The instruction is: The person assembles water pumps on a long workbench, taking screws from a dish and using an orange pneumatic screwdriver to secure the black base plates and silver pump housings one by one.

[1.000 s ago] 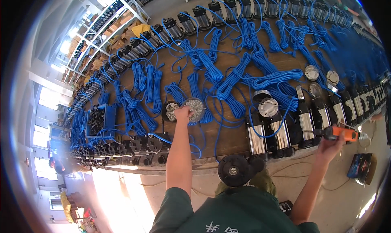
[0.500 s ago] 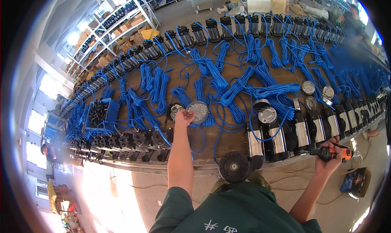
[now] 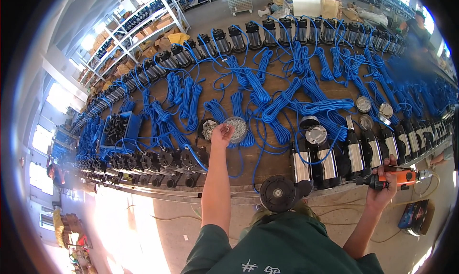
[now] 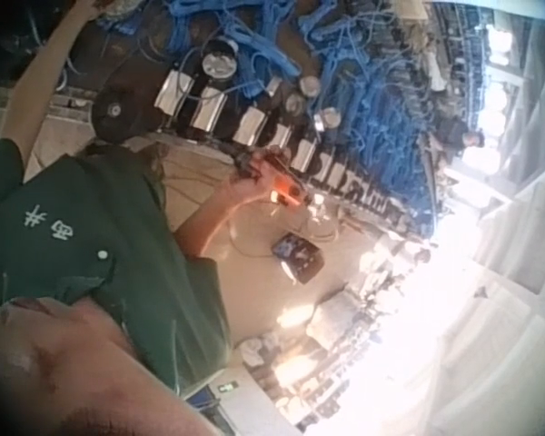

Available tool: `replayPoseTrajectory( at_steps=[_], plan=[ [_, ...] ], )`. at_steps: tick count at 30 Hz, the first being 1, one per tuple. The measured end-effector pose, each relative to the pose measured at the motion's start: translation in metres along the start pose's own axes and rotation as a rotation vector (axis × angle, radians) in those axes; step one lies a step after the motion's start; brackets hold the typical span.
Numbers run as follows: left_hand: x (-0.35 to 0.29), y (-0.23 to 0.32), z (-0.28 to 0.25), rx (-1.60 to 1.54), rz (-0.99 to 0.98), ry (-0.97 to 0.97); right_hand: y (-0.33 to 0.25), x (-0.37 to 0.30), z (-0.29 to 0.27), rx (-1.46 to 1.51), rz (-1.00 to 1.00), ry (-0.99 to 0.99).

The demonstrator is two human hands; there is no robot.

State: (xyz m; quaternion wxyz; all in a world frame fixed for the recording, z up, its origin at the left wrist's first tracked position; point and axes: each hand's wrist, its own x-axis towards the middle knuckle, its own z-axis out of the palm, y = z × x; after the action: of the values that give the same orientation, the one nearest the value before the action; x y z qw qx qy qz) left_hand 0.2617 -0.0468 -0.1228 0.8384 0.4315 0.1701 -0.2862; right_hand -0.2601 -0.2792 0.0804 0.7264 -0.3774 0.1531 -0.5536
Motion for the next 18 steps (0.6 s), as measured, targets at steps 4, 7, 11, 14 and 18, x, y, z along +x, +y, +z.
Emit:
replayPoseTrajectory(
  at_steps=[4,7,11,14,18],
  plan=[
    [0.000,0.003,-0.002,-0.041,-0.042,-0.009,0.005,-0.001,0.002,-0.002,0.061,-0.007],
    [0.003,0.000,-0.003,-0.042,-0.030,-0.028,0.006,-0.004,0.006,-0.040,0.076,0.024],
    [0.005,0.000,-0.010,-0.023,-0.009,-0.094,0.009,-0.008,0.005,-0.047,0.082,0.031],
    [-0.002,-0.001,-0.002,-0.004,-0.009,-0.061,0.009,-0.012,0.001,-0.047,0.082,0.031],
    [-0.015,0.003,0.001,0.035,0.002,-0.070,0.013,-0.016,0.012,-0.094,0.069,0.053]
  ],
)
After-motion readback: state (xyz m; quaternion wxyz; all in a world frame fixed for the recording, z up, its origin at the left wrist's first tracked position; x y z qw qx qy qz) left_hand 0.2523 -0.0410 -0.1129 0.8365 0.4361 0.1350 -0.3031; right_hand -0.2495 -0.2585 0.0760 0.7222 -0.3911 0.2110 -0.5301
